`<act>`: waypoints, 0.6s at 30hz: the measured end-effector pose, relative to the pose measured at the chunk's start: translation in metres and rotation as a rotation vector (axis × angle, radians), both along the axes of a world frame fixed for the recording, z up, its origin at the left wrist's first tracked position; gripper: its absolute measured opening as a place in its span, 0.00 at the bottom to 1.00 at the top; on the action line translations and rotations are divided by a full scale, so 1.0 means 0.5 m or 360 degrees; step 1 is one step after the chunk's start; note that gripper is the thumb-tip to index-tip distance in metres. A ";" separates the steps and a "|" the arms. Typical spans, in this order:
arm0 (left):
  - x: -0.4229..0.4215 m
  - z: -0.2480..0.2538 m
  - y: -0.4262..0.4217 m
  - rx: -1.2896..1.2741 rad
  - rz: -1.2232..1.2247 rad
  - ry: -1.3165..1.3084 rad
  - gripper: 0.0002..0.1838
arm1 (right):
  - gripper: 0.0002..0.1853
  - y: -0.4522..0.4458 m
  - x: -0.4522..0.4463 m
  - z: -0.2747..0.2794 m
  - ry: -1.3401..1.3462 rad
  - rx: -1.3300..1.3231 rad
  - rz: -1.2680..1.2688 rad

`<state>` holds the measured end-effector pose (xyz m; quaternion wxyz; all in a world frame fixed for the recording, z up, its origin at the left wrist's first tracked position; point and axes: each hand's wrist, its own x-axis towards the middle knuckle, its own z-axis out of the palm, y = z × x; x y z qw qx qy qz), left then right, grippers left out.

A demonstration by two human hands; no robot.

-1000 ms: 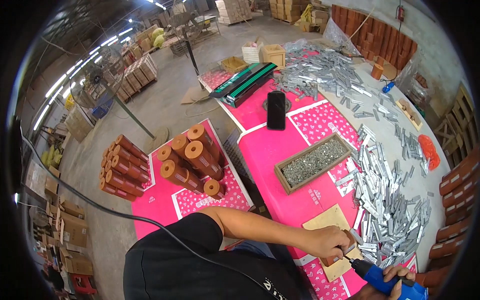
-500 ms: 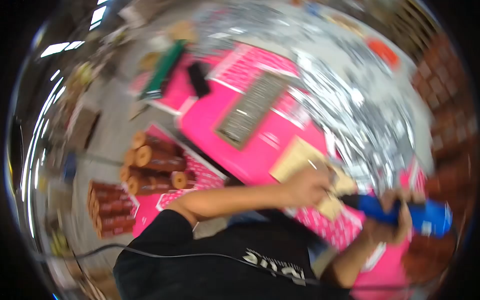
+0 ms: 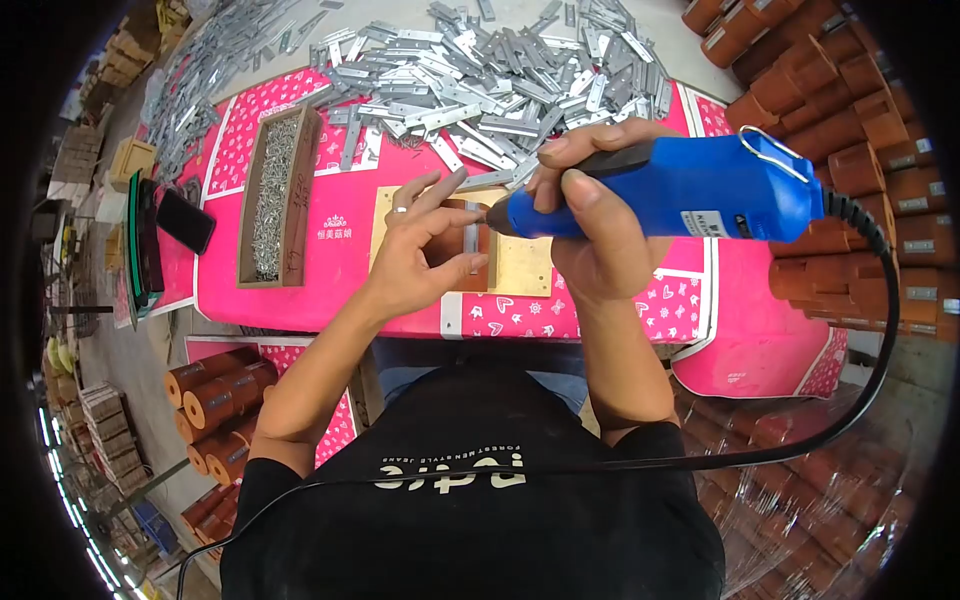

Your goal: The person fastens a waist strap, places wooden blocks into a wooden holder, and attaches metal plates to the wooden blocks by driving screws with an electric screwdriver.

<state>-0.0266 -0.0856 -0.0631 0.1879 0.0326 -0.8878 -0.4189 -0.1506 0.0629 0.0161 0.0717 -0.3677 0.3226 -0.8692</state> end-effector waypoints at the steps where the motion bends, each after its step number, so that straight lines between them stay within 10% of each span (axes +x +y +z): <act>1: -0.005 -0.008 -0.001 0.0016 -0.0002 0.0020 0.22 | 0.18 -0.002 -0.001 -0.004 0.0007 0.0013 -0.0034; 18: -0.043 -0.050 -0.004 0.0392 -0.0058 0.0054 0.14 | 0.17 -0.004 -0.013 -0.038 -0.0171 0.0040 -0.0097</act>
